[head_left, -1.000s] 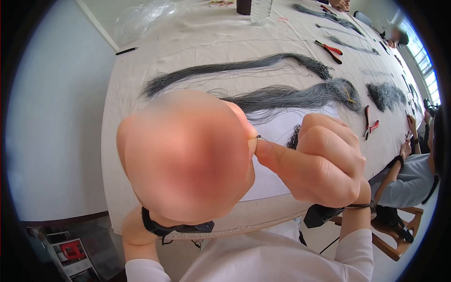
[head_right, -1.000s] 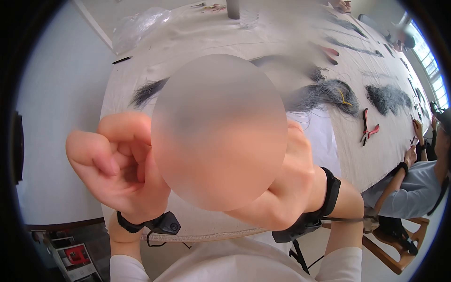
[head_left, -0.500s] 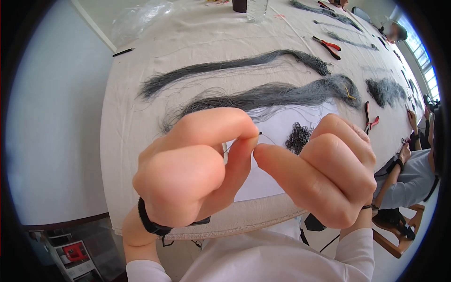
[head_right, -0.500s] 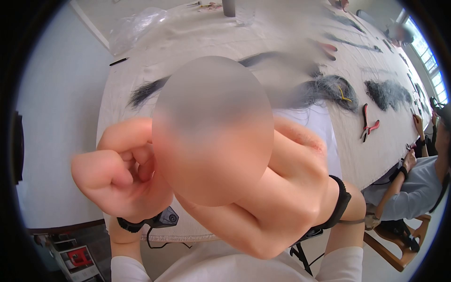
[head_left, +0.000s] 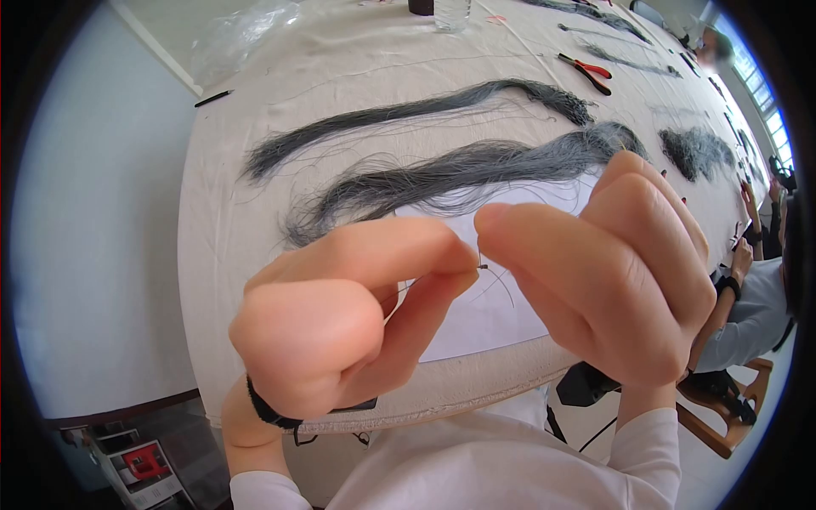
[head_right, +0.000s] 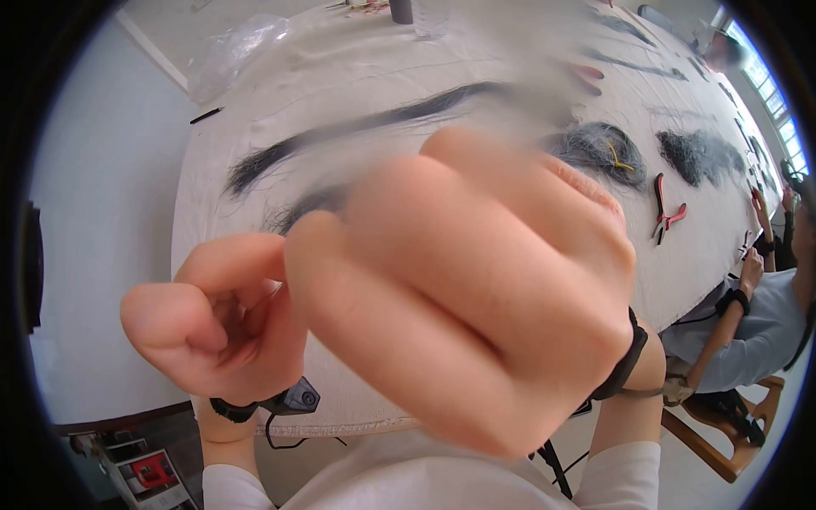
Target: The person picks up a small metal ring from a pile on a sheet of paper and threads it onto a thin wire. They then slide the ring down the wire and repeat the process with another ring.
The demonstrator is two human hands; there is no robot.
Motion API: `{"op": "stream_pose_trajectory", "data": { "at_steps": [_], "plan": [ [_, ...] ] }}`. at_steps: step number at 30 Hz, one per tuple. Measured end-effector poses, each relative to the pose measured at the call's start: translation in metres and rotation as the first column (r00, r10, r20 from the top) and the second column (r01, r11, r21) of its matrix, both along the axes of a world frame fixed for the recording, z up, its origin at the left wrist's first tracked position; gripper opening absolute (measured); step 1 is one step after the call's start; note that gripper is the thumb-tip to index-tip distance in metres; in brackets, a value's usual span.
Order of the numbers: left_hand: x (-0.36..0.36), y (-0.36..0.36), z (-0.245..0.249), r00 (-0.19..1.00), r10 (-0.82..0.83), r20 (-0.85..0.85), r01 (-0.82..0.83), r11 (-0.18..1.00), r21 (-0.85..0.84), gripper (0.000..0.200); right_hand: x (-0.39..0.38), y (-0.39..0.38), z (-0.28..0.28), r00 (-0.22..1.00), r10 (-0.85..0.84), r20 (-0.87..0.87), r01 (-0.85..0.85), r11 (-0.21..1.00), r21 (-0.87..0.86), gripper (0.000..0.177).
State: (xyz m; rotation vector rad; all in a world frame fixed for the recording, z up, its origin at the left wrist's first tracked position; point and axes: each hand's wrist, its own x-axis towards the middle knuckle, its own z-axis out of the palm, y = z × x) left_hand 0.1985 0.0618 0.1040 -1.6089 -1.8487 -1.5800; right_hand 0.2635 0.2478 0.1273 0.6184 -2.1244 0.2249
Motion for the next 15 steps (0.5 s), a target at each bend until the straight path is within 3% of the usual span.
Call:
{"op": "stream_pose_trajectory", "data": {
  "at_steps": [4,7,15],
  "plan": [
    [-0.001,0.000,0.001,1.000,-0.002,-0.020,0.002,1.000,-0.002,0.050,-0.012,0.006,-0.010,0.989,0.062,-0.137,-0.074,0.993,-0.089,0.033],
    [-0.004,0.001,0.002,0.999,0.000,-0.035,0.000,1.000,0.001,0.050,-0.016,0.008,-0.010,0.976,0.218,0.015,-0.211,0.957,-0.197,0.032],
    [-0.005,-0.003,0.004,0.989,0.118,-0.091,-0.111,0.991,0.078,0.049,-0.017,-0.001,-0.015,0.957,0.286,0.043,-0.265,0.927,-0.264,0.027]
  ]
}}
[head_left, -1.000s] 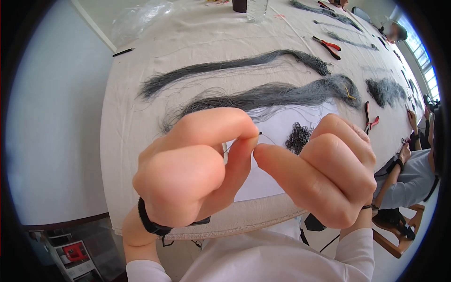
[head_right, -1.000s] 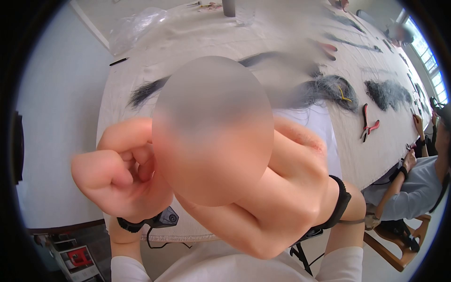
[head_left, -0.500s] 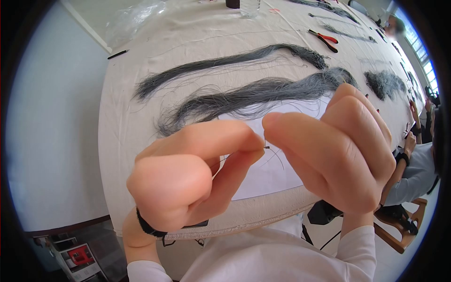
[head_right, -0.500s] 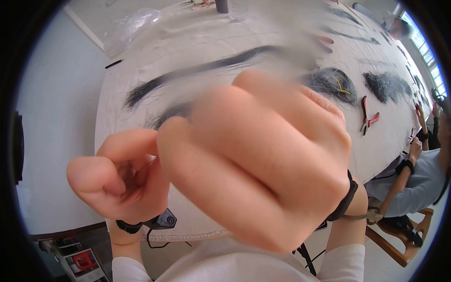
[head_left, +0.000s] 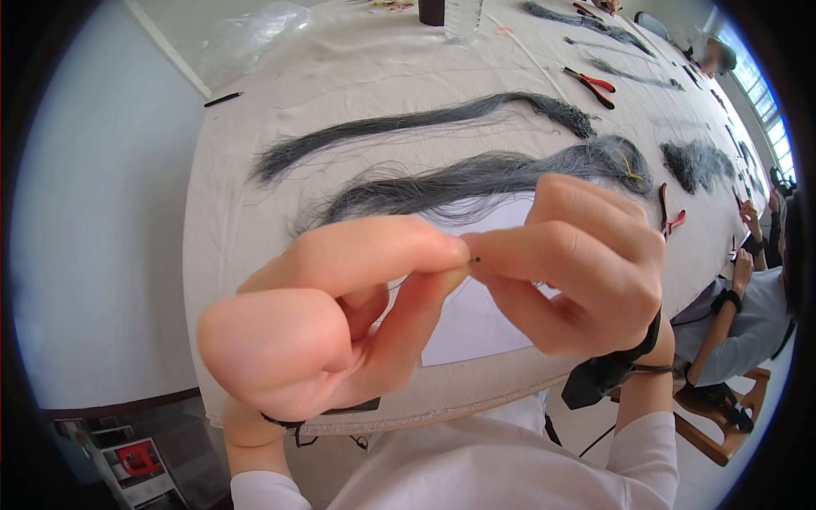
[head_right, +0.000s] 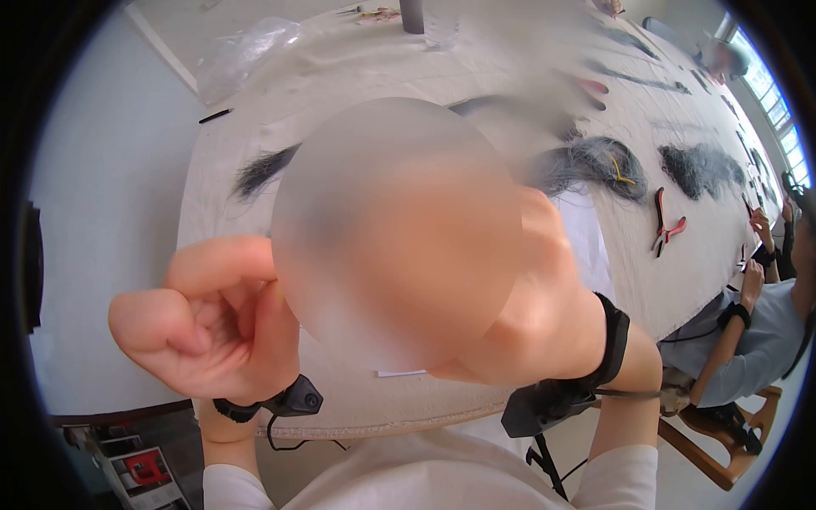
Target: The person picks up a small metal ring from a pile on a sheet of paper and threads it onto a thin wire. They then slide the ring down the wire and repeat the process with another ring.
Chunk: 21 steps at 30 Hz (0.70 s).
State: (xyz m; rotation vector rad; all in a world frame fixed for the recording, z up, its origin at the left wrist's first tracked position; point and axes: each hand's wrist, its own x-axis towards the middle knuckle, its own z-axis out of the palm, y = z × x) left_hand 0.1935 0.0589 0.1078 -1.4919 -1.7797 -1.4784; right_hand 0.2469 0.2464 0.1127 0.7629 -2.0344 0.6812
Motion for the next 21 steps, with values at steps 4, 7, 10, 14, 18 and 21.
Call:
{"op": "stream_pose_trajectory", "data": {
  "at_steps": [4,7,10,14,18,21],
  "plan": [
    [0.002,-0.002,0.001,0.999,0.032,0.025,-0.032,0.999,-0.006,0.048,0.006,-0.007,-0.002,1.000,-0.021,-0.021,0.022,0.999,0.034,0.027],
    [0.003,-0.007,0.000,0.999,0.038,0.026,-0.038,0.999,-0.008,0.049,0.010,-0.008,-0.004,0.997,-0.037,-0.064,0.042,0.996,0.084,0.029],
    [0.012,-0.008,-0.003,0.999,0.039,0.027,-0.038,0.999,-0.013,0.049,0.015,-0.015,-0.003,0.988,-0.114,-0.105,0.125,0.986,0.108,0.029],
    [0.012,0.001,-0.004,0.999,0.037,0.029,-0.037,0.999,-0.021,0.049,0.020,-0.020,0.000,0.979,-0.174,-0.102,0.182,0.981,0.073,0.032],
    [0.016,0.005,-0.006,0.999,0.031,0.033,-0.030,0.999,-0.032,0.049,0.016,-0.018,-0.003,0.947,-0.230,-0.223,0.229,0.973,-0.031,0.034],
    [0.017,0.002,-0.006,0.999,0.028,0.034,-0.026,0.999,-0.039,0.049,0.012,-0.013,-0.001,0.939,-0.241,-0.244,0.235,0.970,-0.053,0.034]
  ]
}}
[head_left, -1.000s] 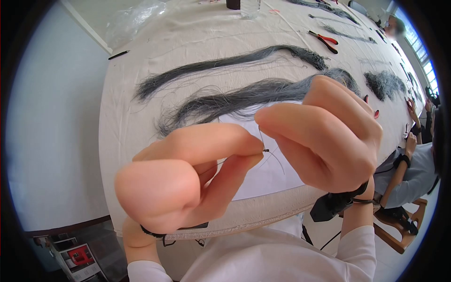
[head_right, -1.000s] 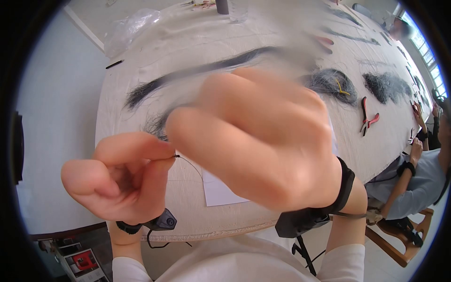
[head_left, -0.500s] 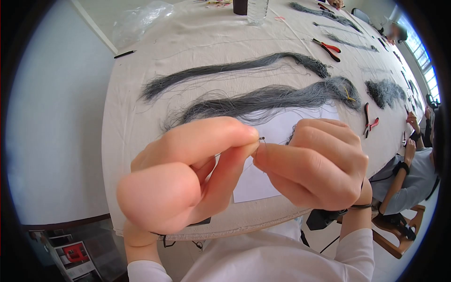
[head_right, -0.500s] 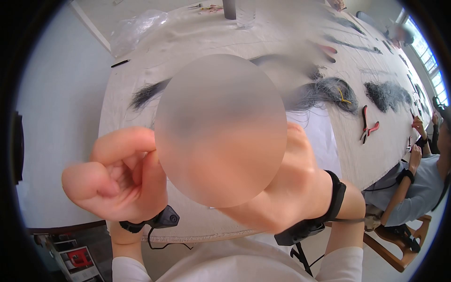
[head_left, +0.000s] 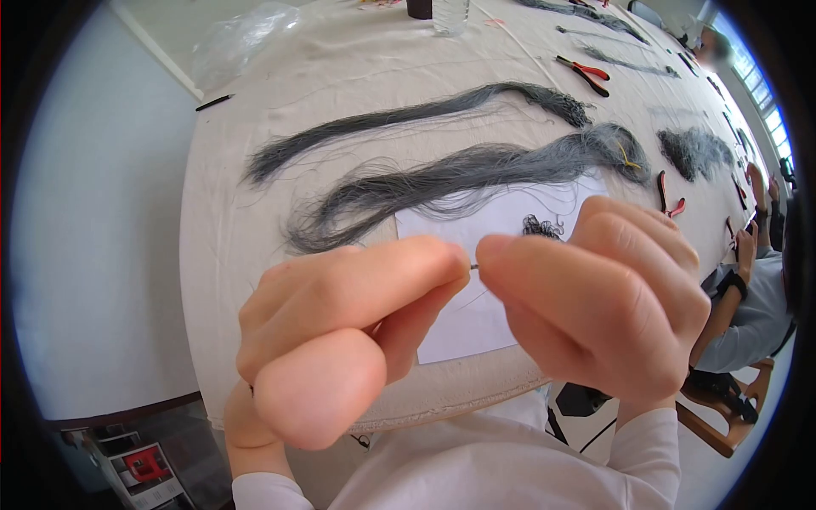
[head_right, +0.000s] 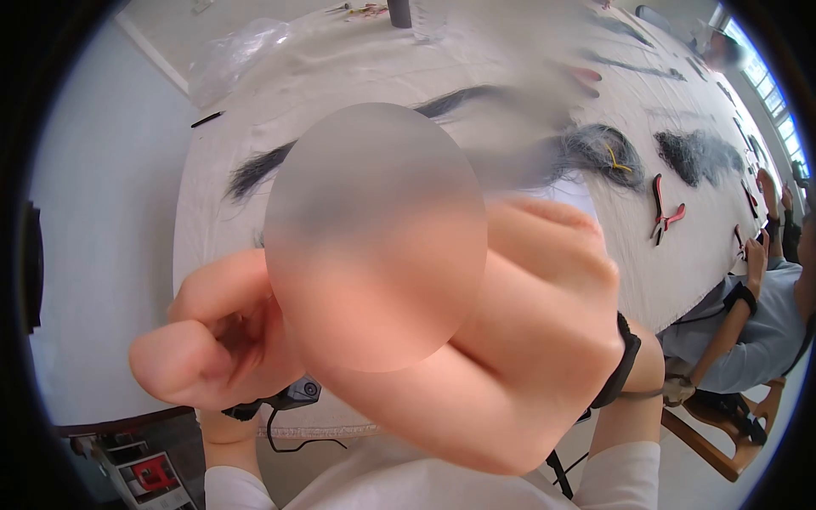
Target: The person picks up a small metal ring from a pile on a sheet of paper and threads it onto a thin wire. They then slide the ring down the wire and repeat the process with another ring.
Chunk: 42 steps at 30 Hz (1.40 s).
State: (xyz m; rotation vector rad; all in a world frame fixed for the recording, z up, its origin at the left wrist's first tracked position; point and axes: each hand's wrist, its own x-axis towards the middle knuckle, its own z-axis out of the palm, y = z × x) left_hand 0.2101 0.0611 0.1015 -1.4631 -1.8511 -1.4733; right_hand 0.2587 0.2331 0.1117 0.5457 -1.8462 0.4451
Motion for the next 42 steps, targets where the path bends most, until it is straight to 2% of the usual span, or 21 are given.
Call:
{"op": "stream_pose_trajectory", "data": {
  "at_steps": [2,3,4,7,8,10,15,18,20,22,24,25,28,31,35,38,42],
  "plan": [
    [0.004,0.000,-0.001,1.000,0.000,-0.001,0.000,1.000,-0.003,0.049,-0.002,0.002,0.003,1.000,0.009,-0.008,-0.009,1.000,-0.029,0.031],
    [0.003,0.001,-0.001,1.000,0.000,-0.002,0.000,1.000,-0.004,0.049,-0.001,0.006,0.006,0.997,0.013,0.071,-0.013,1.000,0.003,0.028],
    [0.002,0.000,0.000,1.000,0.000,-0.003,0.000,1.000,-0.004,0.049,-0.002,0.011,0.006,0.997,0.011,0.070,-0.012,1.000,0.003,0.028],
    [0.000,-0.002,0.000,1.000,0.005,-0.007,-0.005,1.000,-0.004,0.050,-0.007,0.020,0.008,0.956,0.154,0.249,-0.164,0.986,0.022,0.025],
    [-0.001,-0.003,0.001,1.000,0.008,-0.008,-0.008,1.000,-0.003,0.050,-0.008,0.020,0.007,0.956,0.154,0.249,-0.165,0.986,0.023,0.025],
    [0.000,-0.009,0.001,1.000,0.015,-0.012,-0.015,1.000,-0.002,0.050,-0.011,0.017,0.003,0.900,0.250,0.357,-0.217,0.968,-0.130,0.025],
    [-0.009,-0.008,0.004,0.999,0.041,-0.021,-0.041,0.999,0.004,0.050,-0.015,0.014,-0.002,0.877,0.299,0.377,-0.283,0.954,-0.100,0.022],
    [-0.013,-0.003,0.005,0.998,0.062,-0.024,-0.062,0.998,0.003,0.050,-0.013,0.010,-0.006,0.903,0.293,0.315,-0.290,0.955,-0.058,0.022],
    [-0.010,-0.007,0.004,0.997,0.073,-0.024,-0.073,0.997,0.003,0.050,-0.007,0.008,-0.003,0.932,0.218,0.289,-0.239,0.970,0.039,0.022],
    [-0.008,-0.003,0.003,0.997,0.079,-0.024,-0.079,0.997,0.005,0.050,0.001,0.002,0.000,0.941,0.195,0.276,-0.217,0.975,0.050,0.023],
    [-0.006,0.004,0.003,0.996,0.081,-0.024,-0.081,0.997,0.007,0.051,0.008,-0.002,0.000,0.972,0.073,0.224,-0.114,0.978,0.175,0.028],
    [-0.003,0.003,0.002,0.996,0.081,-0.023,-0.081,0.997,0.006,0.051,0.008,-0.005,-0.002,0.984,0.063,0.165,-0.088,0.984,0.152,0.032],
    [0.001,0.003,0.000,0.996,0.082,-0.024,-0.081,0.997,0.002,0.051,0.016,-0.005,0.004,0.985,0.007,0.171,-0.038,0.983,0.181,0.033],
    [-0.001,0.006,0.001,0.996,0.080,-0.024,-0.080,0.997,-0.003,0.051,0.019,-0.006,0.003,0.994,-0.017,0.112,0.008,0.997,0.076,0.036],
    [0.001,0.006,0.000,0.997,0.078,-0.026,-0.078,0.997,-0.009,0.051,0.006,0.007,0.007,0.998,0.007,0.064,-0.009,0.999,0.045,0.037],
    [-0.001,0.002,0.000,0.997,0.076,-0.030,-0.076,0.997,-0.012,0.051,-0.004,0.018,0.008,0.949,0.196,0.245,-0.185,0.980,-0.070,0.025],
    [-0.005,-0.002,0.003,0.996,0.081,-0.036,-0.081,0.997,-0.015,0.052,-0.012,0.019,0.008,0.914,0.234,0.333,-0.214,0.972,-0.097,0.022]
  ]
}}
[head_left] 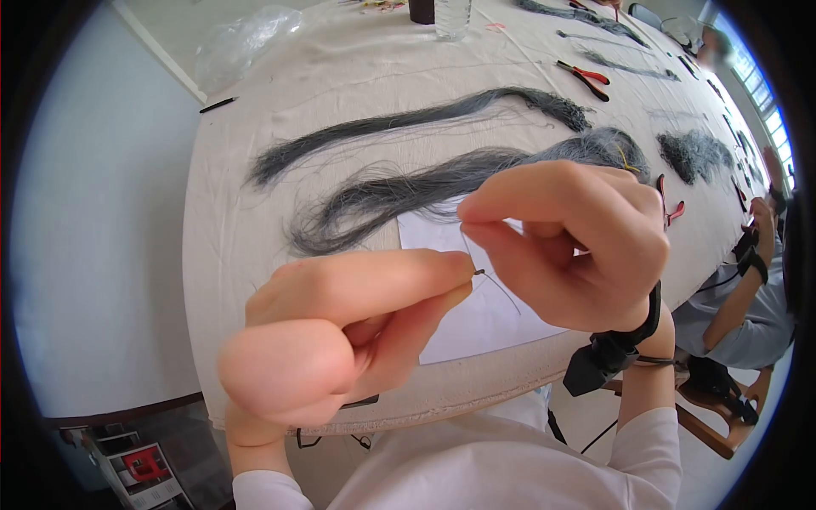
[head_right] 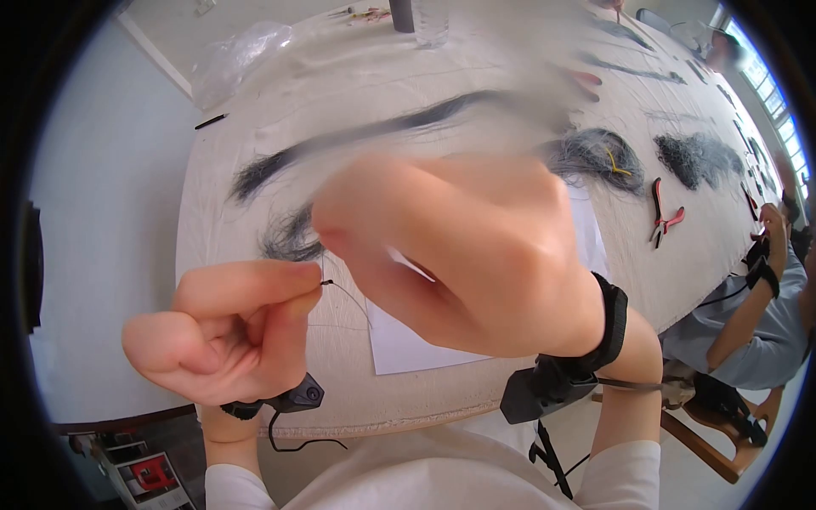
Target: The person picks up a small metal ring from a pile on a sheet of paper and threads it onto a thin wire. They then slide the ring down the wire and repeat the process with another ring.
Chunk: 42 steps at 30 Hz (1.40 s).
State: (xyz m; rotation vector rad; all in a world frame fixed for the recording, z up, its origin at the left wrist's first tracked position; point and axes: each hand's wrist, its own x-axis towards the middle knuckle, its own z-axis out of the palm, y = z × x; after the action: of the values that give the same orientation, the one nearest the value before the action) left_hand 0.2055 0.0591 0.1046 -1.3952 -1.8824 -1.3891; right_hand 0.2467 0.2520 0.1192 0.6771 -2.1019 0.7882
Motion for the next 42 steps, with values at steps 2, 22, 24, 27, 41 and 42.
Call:
{"op": "stream_pose_trajectory", "data": {
  "at_steps": [2,22,24,27,41,42],
  "plan": [
    [-0.002,-0.003,0.001,1.000,0.007,-0.003,-0.007,1.000,0.001,0.052,-0.002,-0.002,-0.003,1.000,0.008,0.011,-0.008,1.000,-0.003,0.022],
    [0.000,0.000,-0.001,0.999,0.049,-0.020,-0.049,0.999,-0.001,0.052,0.022,-0.015,-0.001,0.952,-0.192,-0.237,0.215,0.974,0.075,0.027],
    [0.001,0.002,-0.001,0.999,0.047,-0.023,-0.047,0.999,-0.007,0.053,0.013,-0.006,-0.003,0.935,-0.130,-0.329,0.161,0.985,0.066,0.028],
    [0.001,0.003,-0.001,0.999,0.045,-0.027,-0.045,0.999,-0.016,0.053,0.001,0.004,-0.001,0.963,-0.037,-0.265,0.066,0.993,0.100,0.027],
    [0.000,0.001,-0.001,0.995,0.084,-0.056,-0.085,0.996,-0.021,0.053,0.002,-0.005,-0.013,0.986,0.073,-0.152,-0.046,0.984,0.174,0.025],
    [0.000,0.001,-0.001,0.995,0.086,-0.057,-0.088,0.996,-0.022,0.053,0.005,-0.006,-0.010,0.986,0.074,-0.151,-0.047,0.984,0.174,0.025]
  ]
}}
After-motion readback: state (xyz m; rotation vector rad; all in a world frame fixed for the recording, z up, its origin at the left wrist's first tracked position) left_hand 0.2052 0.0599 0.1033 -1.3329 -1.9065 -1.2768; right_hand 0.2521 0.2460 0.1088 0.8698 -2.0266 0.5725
